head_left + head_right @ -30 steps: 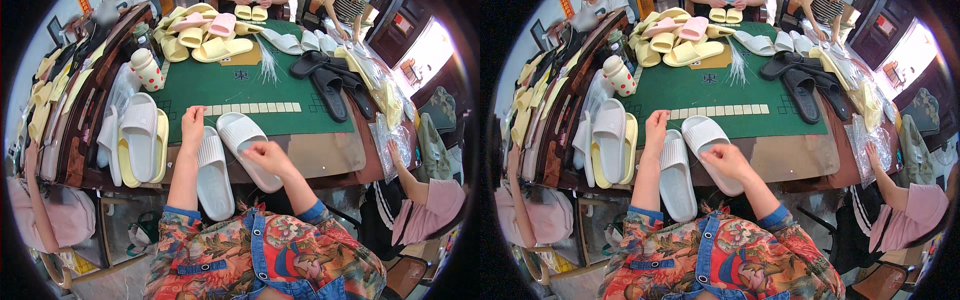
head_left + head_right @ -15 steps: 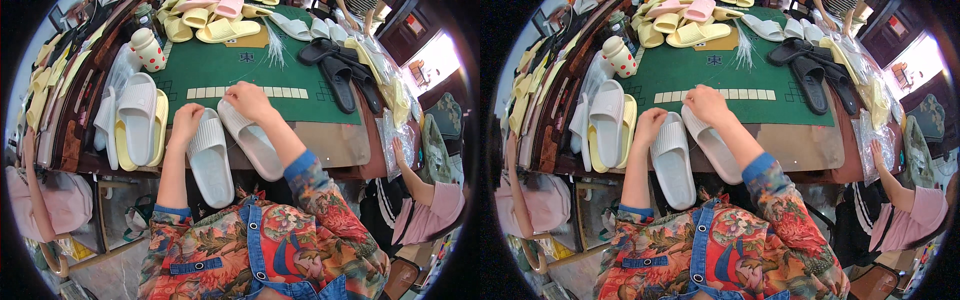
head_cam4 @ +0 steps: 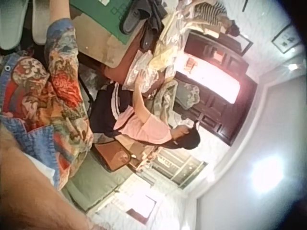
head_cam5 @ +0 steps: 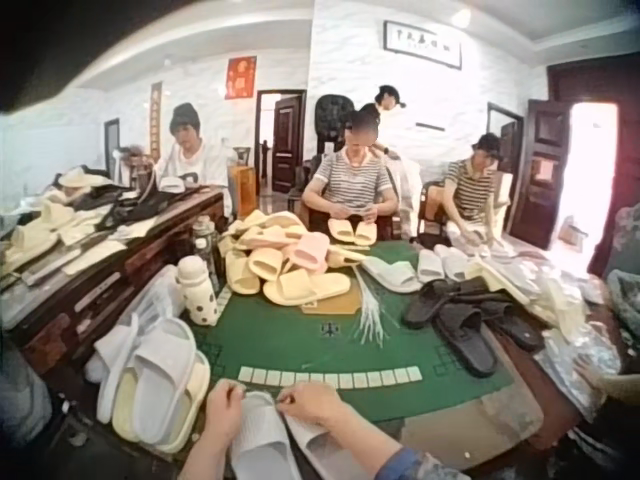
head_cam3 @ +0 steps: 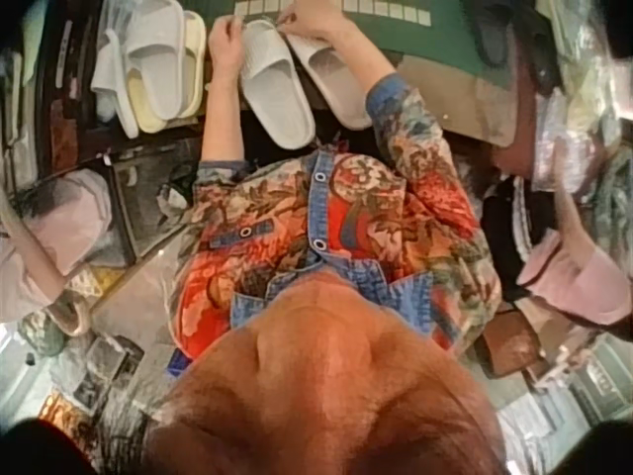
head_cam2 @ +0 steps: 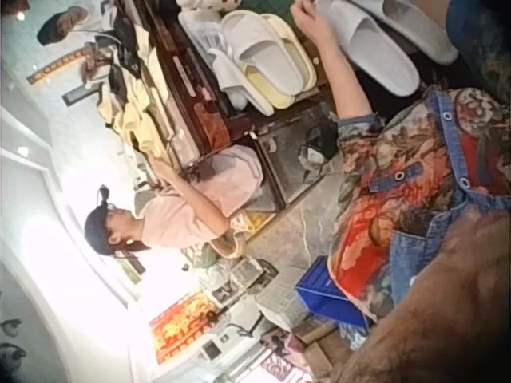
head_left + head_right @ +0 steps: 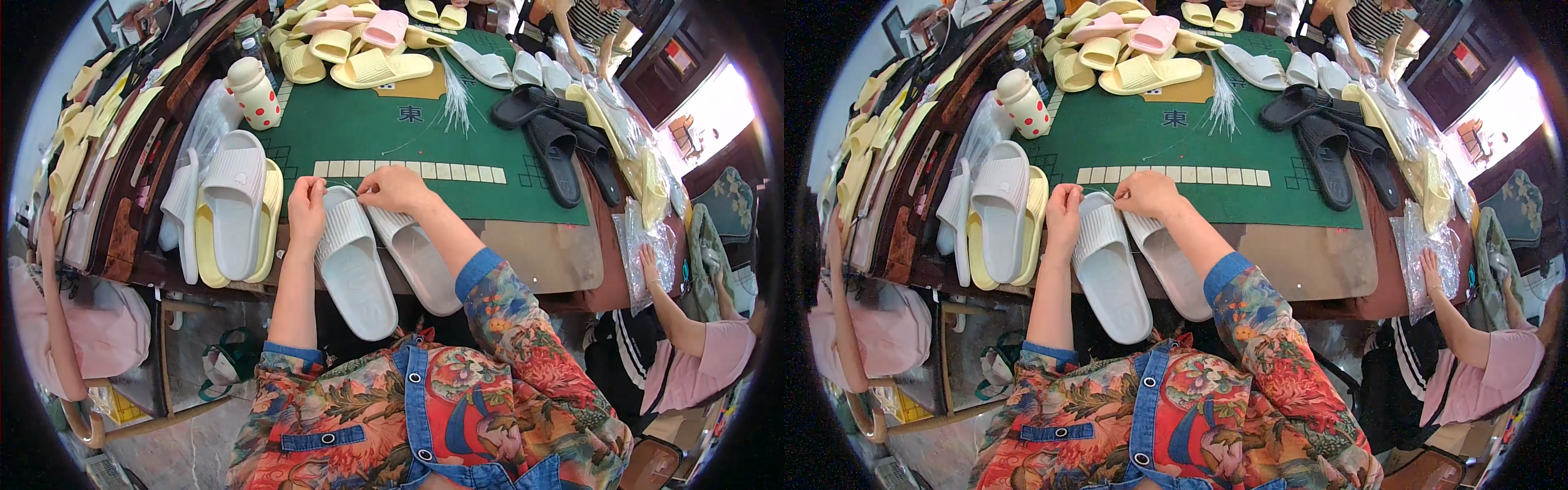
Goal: The person attaches pairs of slippers together by threading plastic ties through them by hand.
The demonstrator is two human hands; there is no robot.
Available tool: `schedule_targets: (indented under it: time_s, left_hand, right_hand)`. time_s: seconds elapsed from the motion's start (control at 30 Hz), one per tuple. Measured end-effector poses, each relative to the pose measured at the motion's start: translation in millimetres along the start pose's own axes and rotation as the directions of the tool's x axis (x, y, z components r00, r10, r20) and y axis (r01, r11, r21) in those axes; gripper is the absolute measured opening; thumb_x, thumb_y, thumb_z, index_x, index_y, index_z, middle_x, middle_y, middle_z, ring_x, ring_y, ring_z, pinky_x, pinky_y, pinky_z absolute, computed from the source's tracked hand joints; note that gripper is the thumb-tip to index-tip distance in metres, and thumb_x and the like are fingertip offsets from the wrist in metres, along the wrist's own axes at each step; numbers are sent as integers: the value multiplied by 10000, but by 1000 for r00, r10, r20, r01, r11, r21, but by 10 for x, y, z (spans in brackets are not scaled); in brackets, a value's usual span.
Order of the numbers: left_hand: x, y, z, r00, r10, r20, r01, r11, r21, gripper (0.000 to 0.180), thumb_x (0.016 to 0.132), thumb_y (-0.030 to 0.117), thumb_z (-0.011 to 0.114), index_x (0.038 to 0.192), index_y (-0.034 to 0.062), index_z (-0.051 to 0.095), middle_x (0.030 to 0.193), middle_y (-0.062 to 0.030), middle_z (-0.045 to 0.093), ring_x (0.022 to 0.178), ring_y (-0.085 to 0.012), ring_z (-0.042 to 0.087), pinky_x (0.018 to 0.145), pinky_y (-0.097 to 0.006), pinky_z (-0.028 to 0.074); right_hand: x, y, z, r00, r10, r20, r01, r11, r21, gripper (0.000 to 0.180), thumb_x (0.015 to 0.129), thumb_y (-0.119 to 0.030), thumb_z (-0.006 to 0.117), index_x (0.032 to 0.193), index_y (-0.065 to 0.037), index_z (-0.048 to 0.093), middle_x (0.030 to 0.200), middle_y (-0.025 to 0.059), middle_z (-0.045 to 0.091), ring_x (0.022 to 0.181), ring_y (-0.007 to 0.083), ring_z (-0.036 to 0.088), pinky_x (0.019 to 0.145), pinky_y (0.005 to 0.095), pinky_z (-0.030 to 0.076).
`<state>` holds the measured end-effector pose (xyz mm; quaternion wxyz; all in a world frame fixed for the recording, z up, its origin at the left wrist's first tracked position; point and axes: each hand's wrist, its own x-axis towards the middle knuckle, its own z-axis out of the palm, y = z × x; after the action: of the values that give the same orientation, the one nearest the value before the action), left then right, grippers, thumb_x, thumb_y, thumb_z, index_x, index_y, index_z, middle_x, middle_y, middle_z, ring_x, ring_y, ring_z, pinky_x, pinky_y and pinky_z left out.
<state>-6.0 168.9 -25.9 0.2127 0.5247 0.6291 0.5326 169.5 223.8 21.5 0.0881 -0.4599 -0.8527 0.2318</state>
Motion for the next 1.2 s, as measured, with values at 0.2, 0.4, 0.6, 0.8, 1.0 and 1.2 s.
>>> schedule_targets:
  time_s: [0.2, 0.4, 0.6, 0.8, 1.0, 1.2]
  left_hand:
    - [-27, 76, -33, 988, -36, 147, 77, 956, -284, 188, 867, 177, 532, 825, -2, 567, 670, 3, 532, 601, -55, 451, 543, -211, 377]
    - [-10, 221, 36, 993, 19, 119, -14, 999, -42, 189, 789, 201, 601, 810, 15, 626, 536, -20, 523, 491, -106, 466, 485, -263, 374]
    - [-23, 470, 152, 944, 4, 331, -100, 957, 273, 202, 767, 242, 560, 802, 55, 629, 689, -129, 617, 641, -291, 597, 586, -380, 451]
    - [52, 311, 170, 972, -54, 230, 88, 986, -143, 185, 816, 170, 581, 824, -8, 631, 619, -38, 599, 580, -86, 549, 537, -228, 422]
    - [50, 268, 236, 997, -19, 79, 36, 975, -218, 150, 810, 134, 580, 842, -2, 636, 640, -26, 603, 573, -82, 537, 529, -227, 419]
    - [50, 239, 241, 986, 0, 168, 15, 996, -90, 167, 785, 149, 603, 798, -14, 633, 631, -50, 600, 570, -85, 533, 531, -231, 418]
  right_hand:
    - [21, 83, 131, 974, 2, -229, 53, 971, 235, 165, 743, -243, 571, 779, -99, 643, 722, 94, 633, 719, 268, 607, 641, 386, 472]
    - [-71, -2, 161, 960, 17, -278, 61, 960, 272, 164, 768, -250, 577, 791, -97, 631, 718, 91, 632, 706, 269, 605, 632, 379, 469]
    - [-72, 46, 190, 928, 43, -369, 89, 938, 335, 152, 779, -235, 568, 807, -95, 620, 740, 94, 631, 704, 278, 602, 631, 384, 466]
    - [-126, -42, 127, 935, 21, -355, 104, 939, 328, 156, 781, -231, 566, 804, -83, 610, 753, 100, 628, 704, 285, 599, 620, 382, 464]
    - [-134, -48, 158, 929, -14, -371, 131, 948, 291, 157, 787, -223, 559, 787, -69, 589, 746, 107, 622, 693, 291, 594, 605, 389, 460]
    - [-136, -26, 166, 921, 9, -389, 128, 937, 326, 145, 790, -210, 550, 792, -69, 587, 726, 120, 610, 693, 308, 586, 606, 386, 458]
